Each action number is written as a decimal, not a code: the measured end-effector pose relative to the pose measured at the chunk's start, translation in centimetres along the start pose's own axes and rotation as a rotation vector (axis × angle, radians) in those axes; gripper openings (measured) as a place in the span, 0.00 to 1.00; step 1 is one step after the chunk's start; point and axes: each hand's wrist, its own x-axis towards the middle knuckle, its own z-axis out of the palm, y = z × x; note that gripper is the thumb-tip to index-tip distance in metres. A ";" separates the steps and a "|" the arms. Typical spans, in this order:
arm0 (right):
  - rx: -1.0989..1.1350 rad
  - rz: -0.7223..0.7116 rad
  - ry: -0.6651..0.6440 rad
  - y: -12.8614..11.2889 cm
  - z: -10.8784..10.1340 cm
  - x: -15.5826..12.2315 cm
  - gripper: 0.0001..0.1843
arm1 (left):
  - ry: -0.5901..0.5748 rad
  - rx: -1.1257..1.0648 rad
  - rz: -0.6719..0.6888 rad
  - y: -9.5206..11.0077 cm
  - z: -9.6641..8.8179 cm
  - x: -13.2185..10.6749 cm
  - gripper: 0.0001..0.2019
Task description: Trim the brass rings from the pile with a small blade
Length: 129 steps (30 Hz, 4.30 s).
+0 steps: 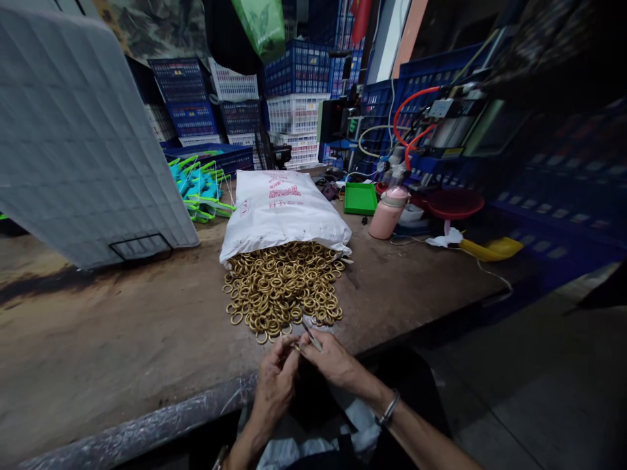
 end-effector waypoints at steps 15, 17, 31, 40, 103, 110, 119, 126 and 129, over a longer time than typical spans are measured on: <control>0.534 0.247 -0.092 -0.3 1.3 0.0 0.17 | -0.101 -0.212 -0.176 -0.4 -0.1 -0.5 0.12; 0.554 0.243 -0.088 0.0 1.3 0.0 0.17 | -0.102 -0.274 -0.198 -0.5 -0.2 -0.6 0.13; -0.155 -0.004 0.177 -0.1 1.3 0.7 0.07 | -0.088 -0.015 -0.231 -0.1 -0.8 -0.6 0.16; -0.359 -0.037 0.193 0.4 0.9 0.4 0.09 | -0.128 -0.171 -0.273 0.3 -0.8 -0.8 0.15; 0.541 0.263 -0.035 -2.0 2.2 0.2 0.17 | -0.008 -0.120 -0.044 -0.5 -0.7 -0.1 0.13; 0.439 0.229 0.014 -1.1 2.1 0.6 0.16 | -0.079 -0.166 -0.150 -0.2 -1.1 -0.3 0.16; 0.009 -0.007 0.112 -1.4 1.6 1.0 0.08 | -0.139 -0.152 -0.219 0.6 -1.4 -0.3 0.18; -0.236 0.003 0.140 -0.7 1.5 0.8 0.11 | -0.103 -0.196 -0.225 -0.1 -1.5 -0.3 0.18; -0.399 -0.075 0.071 -0.2 1.6 0.4 0.07 | -0.085 -0.173 -0.220 -0.2 -1.5 -0.1 0.19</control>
